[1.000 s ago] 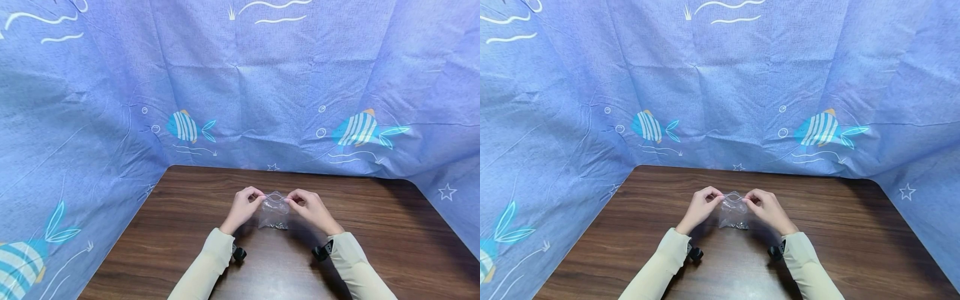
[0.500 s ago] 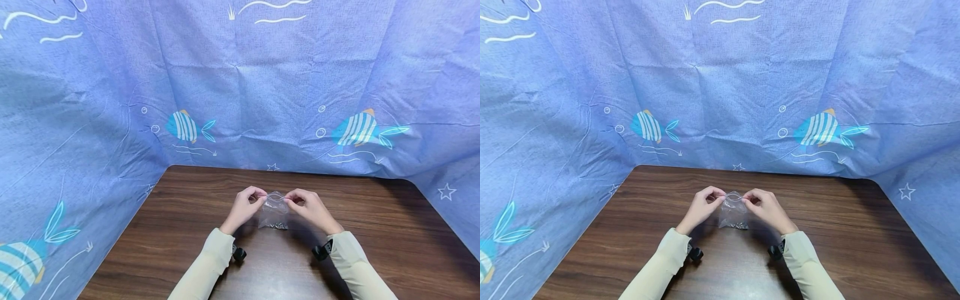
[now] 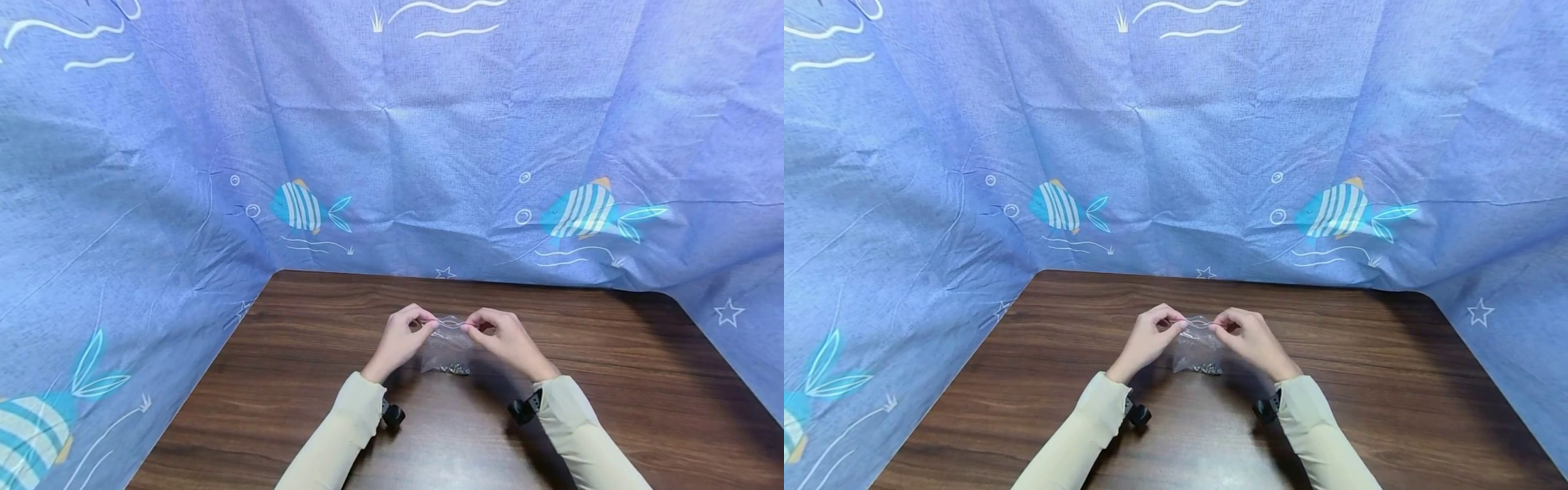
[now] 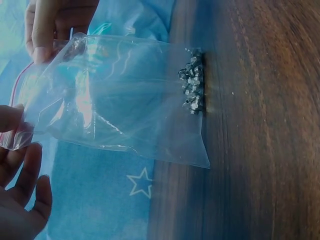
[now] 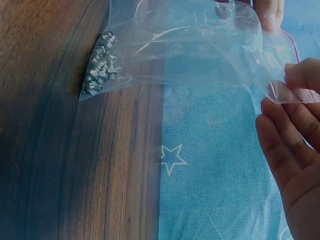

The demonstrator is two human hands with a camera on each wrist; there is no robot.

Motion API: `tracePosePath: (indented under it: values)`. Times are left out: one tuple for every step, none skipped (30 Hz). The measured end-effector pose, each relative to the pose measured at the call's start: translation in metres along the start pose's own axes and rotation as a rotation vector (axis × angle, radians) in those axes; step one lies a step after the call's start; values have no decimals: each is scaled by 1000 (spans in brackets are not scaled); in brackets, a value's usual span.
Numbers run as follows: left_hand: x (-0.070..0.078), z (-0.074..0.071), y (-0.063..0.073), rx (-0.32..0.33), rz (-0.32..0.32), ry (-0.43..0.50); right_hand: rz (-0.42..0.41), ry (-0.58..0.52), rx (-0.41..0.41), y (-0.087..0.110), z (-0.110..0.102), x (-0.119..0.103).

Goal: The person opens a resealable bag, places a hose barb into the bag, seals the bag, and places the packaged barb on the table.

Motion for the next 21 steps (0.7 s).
tracePosePath:
  values:
    - [0, 0, 0, 0, 5, -2, -6, 1, 2, 0, 0, 0]
    - [0, 0, 0, -2, 9, -4, -10, 3, 5, 0, 0, 0]
    - [0, 0, 0, -5, 12, -5, -13, 5, 7, 0, 0, 0]
    - [0, 0, -1, -5, 18, -4, -15, 5, 7, 0, 1, -1]
    - [0, 0, -1, -8, 18, -1, -14, 5, 4, 0, 1, 0]
    - [0, 0, 0, -10, 17, 1, -12, 5, 0, 0, 1, 0]
    - [0, 0, -1, -11, 14, 6, -9, 4, -4, 0, 1, 0]
    - [0, 0, -1, -13, 11, 9, -2, 2, -9, 0, 1, 1]
    - [1, 0, -1, -15, 8, 13, 7, -2, -15, 0, 1, 1]
    - [1, 0, -1, -17, 3, 19, 15, -5, -21, -1, 1, 2]
    - [1, 0, -1, -21, -3, 22, 25, -6, -28, -1, 1, 2]
    - [1, -1, -1, -26, -6, 24, 33, -7, -34, -1, 1, 3]
    - [2, 0, -1, -30, -7, 27, 39, -11, -40, -1, 1, 2]
    - [2, 0, 0, -35, -8, 27, 46, -13, -47, -1, 1, 2]
    - [2, 0, 0, -41, -11, 29, 51, -13, -53, -2, 2, 2]
    - [3, 0, 0, -46, -11, 30, 54, -12, -57, -2, 2, 1]
    - [3, 0, 0, -50, -10, 31, 54, -9, -59, -2, 2, 1]
    - [3, 1, 0, -52, -10, 33, 51, -7, -60, -2, 2, 0]
    - [3, 1, 0, -53, -11, 36, 47, -3, -58, -2, 2, -1]
    - [4, 1, 0, -53, -11, 37, 42, 1, -54, -2, 2, -1]
    - [4, 1, -1, -52, -11, 41, 35, 6, -49, -2, 2, -2]
Point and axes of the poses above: each hand's wrist, its own y-axis away from the middle knuckle, its own z-axis out of the palm, x = y × z, the point moved 1 cm from there along -y, towards the middle knuckle, and after that the axes turned 12 degrees about z, right-handed, at the moved point
